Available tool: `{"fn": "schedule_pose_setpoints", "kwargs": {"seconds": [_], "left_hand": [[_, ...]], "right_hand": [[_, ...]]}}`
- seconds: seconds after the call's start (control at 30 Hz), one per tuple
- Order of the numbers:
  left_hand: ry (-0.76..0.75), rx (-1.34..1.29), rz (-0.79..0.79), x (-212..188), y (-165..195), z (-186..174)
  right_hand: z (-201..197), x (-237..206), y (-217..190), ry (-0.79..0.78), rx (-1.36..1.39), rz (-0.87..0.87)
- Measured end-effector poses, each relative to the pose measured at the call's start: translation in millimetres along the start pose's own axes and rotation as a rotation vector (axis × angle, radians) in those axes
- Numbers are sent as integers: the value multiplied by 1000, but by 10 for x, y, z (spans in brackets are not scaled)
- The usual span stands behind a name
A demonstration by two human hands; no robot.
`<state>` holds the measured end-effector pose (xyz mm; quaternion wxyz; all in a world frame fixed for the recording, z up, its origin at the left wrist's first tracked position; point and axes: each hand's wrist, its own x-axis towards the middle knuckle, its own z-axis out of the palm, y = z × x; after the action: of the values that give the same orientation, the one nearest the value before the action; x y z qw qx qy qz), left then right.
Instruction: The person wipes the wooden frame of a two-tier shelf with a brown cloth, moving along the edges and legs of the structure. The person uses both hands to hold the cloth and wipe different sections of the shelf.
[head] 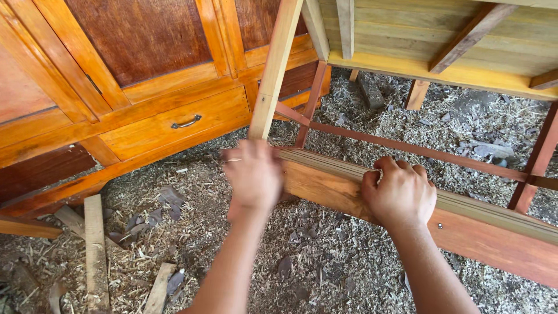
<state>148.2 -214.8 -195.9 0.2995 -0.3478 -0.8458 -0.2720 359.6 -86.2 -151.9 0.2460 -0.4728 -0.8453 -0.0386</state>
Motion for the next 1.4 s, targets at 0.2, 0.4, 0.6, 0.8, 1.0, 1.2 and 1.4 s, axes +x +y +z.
{"fn": "schedule_pose_setpoints", "kwargs": {"seconds": [0.2, 0.4, 0.6, 0.8, 1.0, 1.2, 1.4], "left_hand": [[47, 36, -66, -57, -40, 0], [-218, -238, 253, -386, 950, -200], [-252, -618, 505, -502, 797, -320], [-235, -638, 524, -486, 765, -357], [-354, -638, 526, -300, 844, -362], [-490, -616, 565, -246, 871, -427], [-429, -645, 497, -344, 910, -396]], "right_hand": [[1, 3, -33, 10, -30, 31], [33, -15, 11, 15, -6, -8], [38, -46, 42, 45, 9, -30], [32, -46, 32, 86, 29, -26], [28, -44, 76, 123, 140, -54], [-5, -5, 92, 34, 214, 16], [-128, 74, 174, -86, 451, 179]]}}
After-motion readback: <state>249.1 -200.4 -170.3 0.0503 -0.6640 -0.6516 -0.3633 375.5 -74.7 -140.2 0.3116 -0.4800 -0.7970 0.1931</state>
